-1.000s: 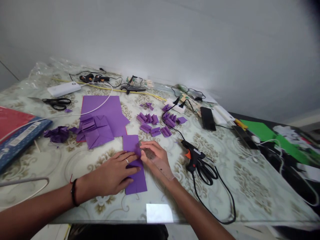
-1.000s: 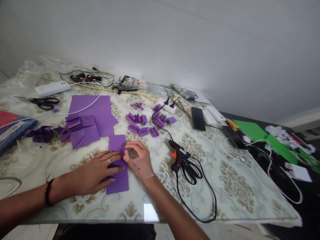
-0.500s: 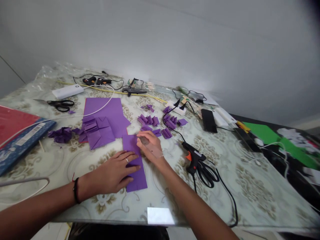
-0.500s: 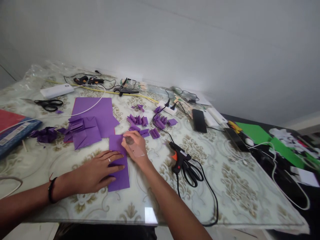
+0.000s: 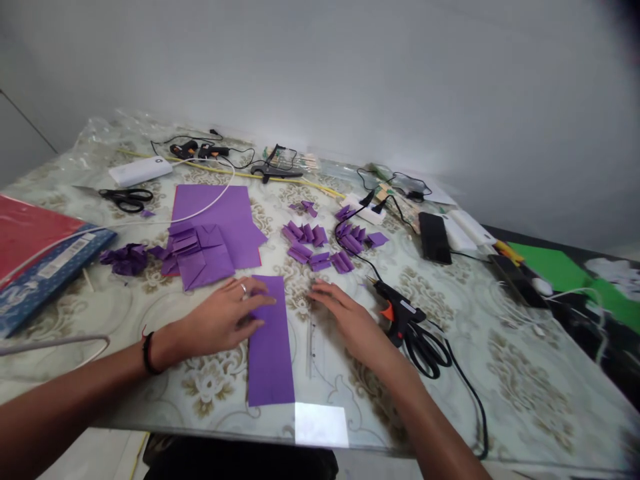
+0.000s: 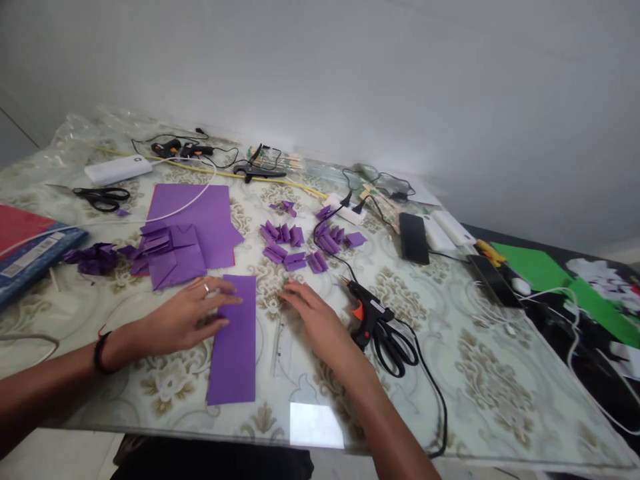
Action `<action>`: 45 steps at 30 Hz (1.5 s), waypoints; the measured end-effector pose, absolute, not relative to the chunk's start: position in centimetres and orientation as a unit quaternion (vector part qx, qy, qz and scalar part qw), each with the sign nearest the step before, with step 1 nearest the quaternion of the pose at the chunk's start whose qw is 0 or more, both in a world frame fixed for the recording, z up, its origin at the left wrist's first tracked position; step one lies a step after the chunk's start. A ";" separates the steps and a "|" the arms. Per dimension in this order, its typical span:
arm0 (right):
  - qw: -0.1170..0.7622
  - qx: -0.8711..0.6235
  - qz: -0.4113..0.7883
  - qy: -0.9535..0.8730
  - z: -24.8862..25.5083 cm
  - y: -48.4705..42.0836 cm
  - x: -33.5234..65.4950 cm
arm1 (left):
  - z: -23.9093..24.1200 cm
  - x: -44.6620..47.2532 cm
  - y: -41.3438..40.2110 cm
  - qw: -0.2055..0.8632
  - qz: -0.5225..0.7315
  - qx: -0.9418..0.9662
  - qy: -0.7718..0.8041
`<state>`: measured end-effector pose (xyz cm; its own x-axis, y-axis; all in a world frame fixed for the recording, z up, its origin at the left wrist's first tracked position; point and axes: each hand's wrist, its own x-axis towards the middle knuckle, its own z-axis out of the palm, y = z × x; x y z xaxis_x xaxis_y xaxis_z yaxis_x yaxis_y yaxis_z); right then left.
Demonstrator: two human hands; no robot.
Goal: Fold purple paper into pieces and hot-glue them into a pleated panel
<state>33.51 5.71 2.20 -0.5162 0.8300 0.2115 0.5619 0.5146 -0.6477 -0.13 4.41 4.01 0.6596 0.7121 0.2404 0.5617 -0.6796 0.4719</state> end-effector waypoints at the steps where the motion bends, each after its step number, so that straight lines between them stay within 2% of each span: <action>1: 0.249 -0.412 0.258 -0.838 2.5 5.6 33.4 | 3.8 -0.2 4.6 0.181 0.214 0.882 0.379; 7: 0.260 -0.415 0.280 -0.826 3.9 5.5 28.3 | 3.3 0.3 4.8 0.210 0.228 0.828 0.466; 12: 0.293 -0.449 0.333 -0.775 3.0 6.4 25.8 | 3.1 1.4 4.7 0.388 0.328 0.710 0.487; 20: 0.341 -0.447 0.370 -0.739 2.7 6.5 27.2 | 3.3 3.5 5.2 0.522 0.365 0.612 0.469; 23: 0.391 -0.482 0.387 -0.682 2.8 6.4 27.2 | 4.5 3.9 5.6 0.538 0.393 0.586 0.462; 28: 0.433 -0.445 0.531 -0.576 4.4 6.0 27.4 | 5.7 3.5 5.7 0.577 0.481 0.487 0.445; 31: 0.448 -0.409 0.584 -0.540 5.4 5.5 27.2 | 5.8 3.5 5.3 0.619 0.454 0.485 0.419; 34: 0.482 -0.406 0.578 -0.518 5.5 5.1 26.7 | 5.9 3.8 4.7 0.652 0.402 0.493 0.412; 39: 0.474 -0.421 0.555 -0.539 5.2 5.2 26.1 | 6.5 4.1 4.1 0.688 0.396 0.498 0.349; 45: 0.459 -0.431 0.550 -0.549 5.5 4.8 25.9 | 6.6 3.8 4.2 0.639 0.425 0.517 0.380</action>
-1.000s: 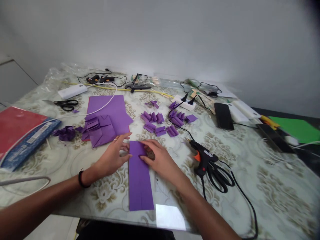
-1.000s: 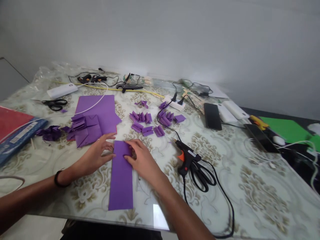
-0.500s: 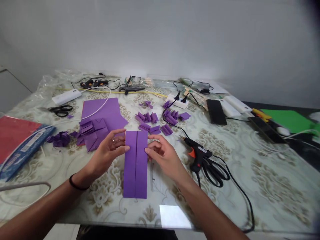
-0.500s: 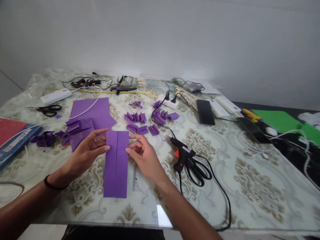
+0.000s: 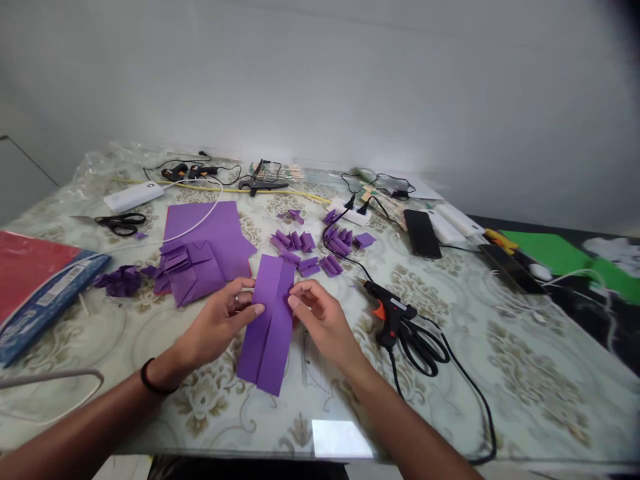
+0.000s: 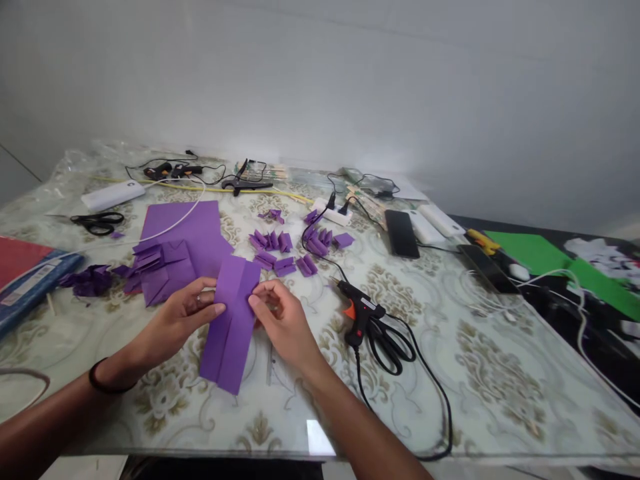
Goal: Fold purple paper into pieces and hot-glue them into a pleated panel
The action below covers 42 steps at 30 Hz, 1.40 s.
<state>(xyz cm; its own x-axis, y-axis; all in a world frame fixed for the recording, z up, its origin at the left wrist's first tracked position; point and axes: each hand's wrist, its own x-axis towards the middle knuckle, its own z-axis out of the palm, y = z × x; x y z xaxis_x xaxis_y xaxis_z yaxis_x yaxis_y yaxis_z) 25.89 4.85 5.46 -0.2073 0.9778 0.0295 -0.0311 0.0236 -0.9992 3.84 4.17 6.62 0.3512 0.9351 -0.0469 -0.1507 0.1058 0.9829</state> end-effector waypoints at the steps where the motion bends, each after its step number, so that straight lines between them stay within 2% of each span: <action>1: 0.448 -0.434 0.548 -0.557 5.5 4.7 25.8 | 6.6 3.9 4.1 0.637 0.421 0.518 0.385; 8: 0.375 -0.463 0.586 -0.549 5.7 4.3 25.6 | 7.0 4.5 3.7 0.615 0.398 0.549 0.402; 15: 0.357 -0.441 0.572 -0.592 5.5 4.1 25.6 | 7.0 4.1 3.2 0.477 0.340 0.669 0.457; 23: 0.433 -0.412 0.602 -0.529 5.5 4.5 26.0 | 6.1 3.9 3.5 0.512 0.424 0.589 0.460; 30: 0.427 -0.408 0.645 -0.485 5.5 4.6 26.1 | 5.8 4.0 4.1 0.519 0.503 0.521 0.455; 42: 0.438 -0.400 0.635 -0.495 5.5 4.6 26.0 | 6.8 4.1 3.5 0.586 0.455 0.497 0.449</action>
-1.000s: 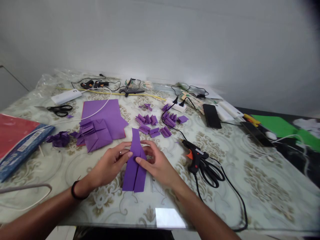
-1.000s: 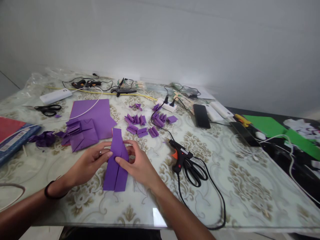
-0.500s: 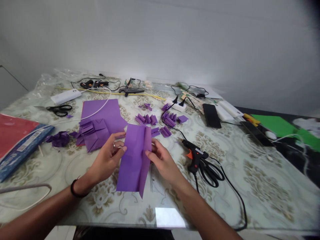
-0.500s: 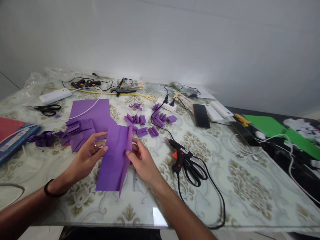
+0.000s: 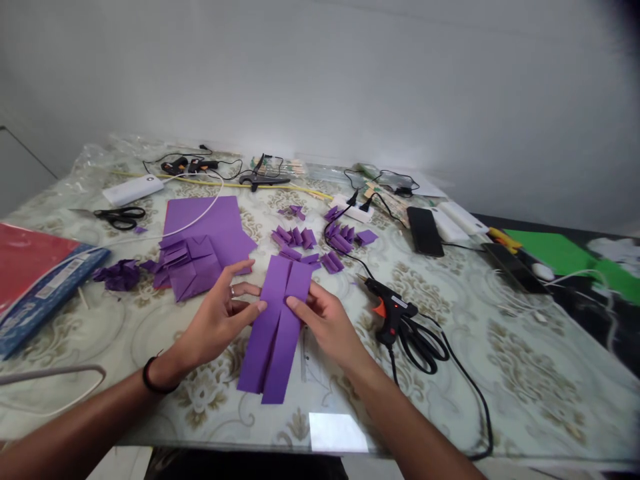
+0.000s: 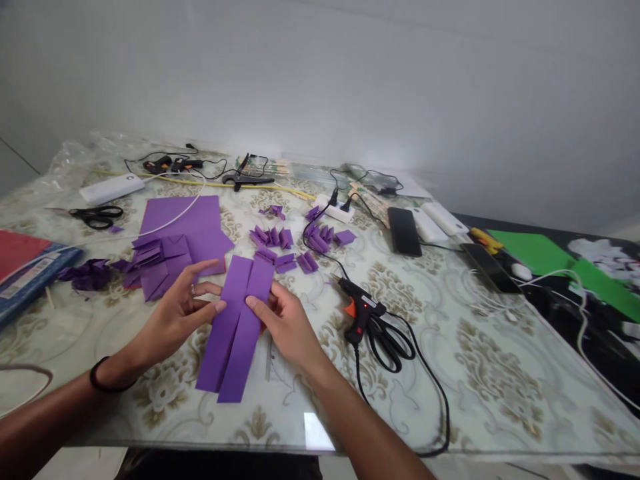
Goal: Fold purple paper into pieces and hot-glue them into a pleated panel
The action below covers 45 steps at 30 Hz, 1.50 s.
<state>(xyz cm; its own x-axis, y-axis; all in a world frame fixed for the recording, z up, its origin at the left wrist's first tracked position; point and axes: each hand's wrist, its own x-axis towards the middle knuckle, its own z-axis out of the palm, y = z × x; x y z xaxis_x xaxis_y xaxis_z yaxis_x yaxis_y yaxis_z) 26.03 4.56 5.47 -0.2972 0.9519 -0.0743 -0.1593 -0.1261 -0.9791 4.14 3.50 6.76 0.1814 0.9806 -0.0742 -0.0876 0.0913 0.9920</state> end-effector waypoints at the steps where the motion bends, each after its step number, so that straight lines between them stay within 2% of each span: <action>1: 0.431 -0.408 0.632 -0.499 5.5 4.5 26.0 | 6.9 4.1 3.5 0.590 0.443 0.500 0.453; 6: 0.398 -0.401 0.644 -0.515 5.6 4.1 25.9 | 7.1 4.0 3.7 0.602 0.400 0.533 0.440; 12: 0.436 -0.409 0.627 -0.499 5.9 4.2 26.0 | 6.9 4.2 3.8 0.621 0.446 0.497 0.410; 17: 0.438 -0.406 0.597 -0.535 6.7 4.4 26.7 | 6.9 3.2 3.7 0.570 0.442 0.558 0.410; 25: 0.419 -0.400 0.630 -0.517 6.3 4.2 27.0 | 7.3 2.9 3.5 0.495 0.405 0.629 0.441; 33: 0.429 -0.430 0.592 -0.529 6.4 4.3 26.3 | 7.2 3.8 4.0 0.554 0.374 0.575 0.471; 45: 0.389 -0.433 0.606 -0.542 6.2 4.4 26.0 | 7.8 4.0 4.0 0.526 0.363 0.603 0.478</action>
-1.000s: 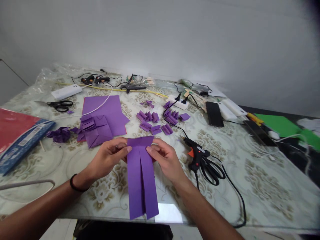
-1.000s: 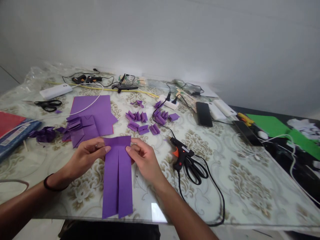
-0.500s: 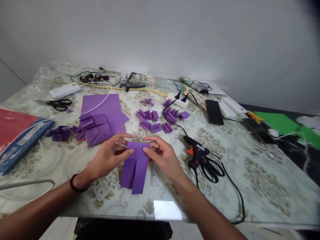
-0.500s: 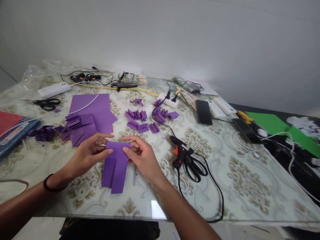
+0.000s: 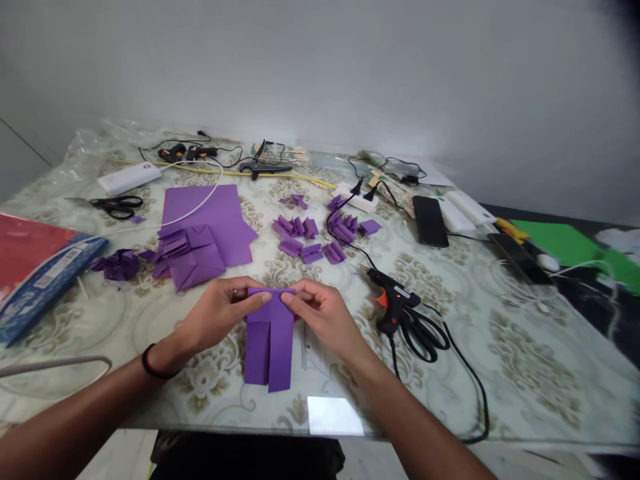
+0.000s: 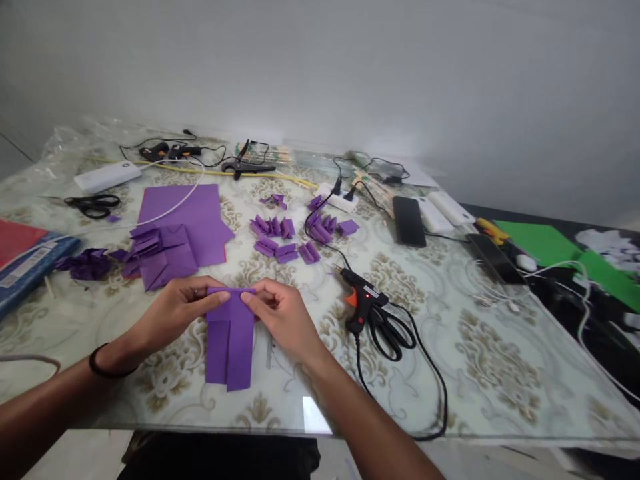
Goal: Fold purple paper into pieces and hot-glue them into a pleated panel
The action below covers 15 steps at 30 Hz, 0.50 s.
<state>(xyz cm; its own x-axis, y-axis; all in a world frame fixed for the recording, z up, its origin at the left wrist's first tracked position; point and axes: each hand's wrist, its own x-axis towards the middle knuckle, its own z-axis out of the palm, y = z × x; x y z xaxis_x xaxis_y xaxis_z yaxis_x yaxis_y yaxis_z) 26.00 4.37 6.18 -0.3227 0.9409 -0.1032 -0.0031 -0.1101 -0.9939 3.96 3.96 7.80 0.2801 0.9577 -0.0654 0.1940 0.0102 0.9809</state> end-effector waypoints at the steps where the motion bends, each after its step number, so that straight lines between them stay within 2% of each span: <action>1: 0.389 -0.431 0.601 -0.549 6.3 4.3 25.9 | 7.7 3.9 4.0 0.520 0.365 0.606 0.479; 15: 0.404 -0.444 0.545 -0.586 6.4 4.2 25.7 | 7.9 3.6 3.8 0.511 0.348 0.627 0.474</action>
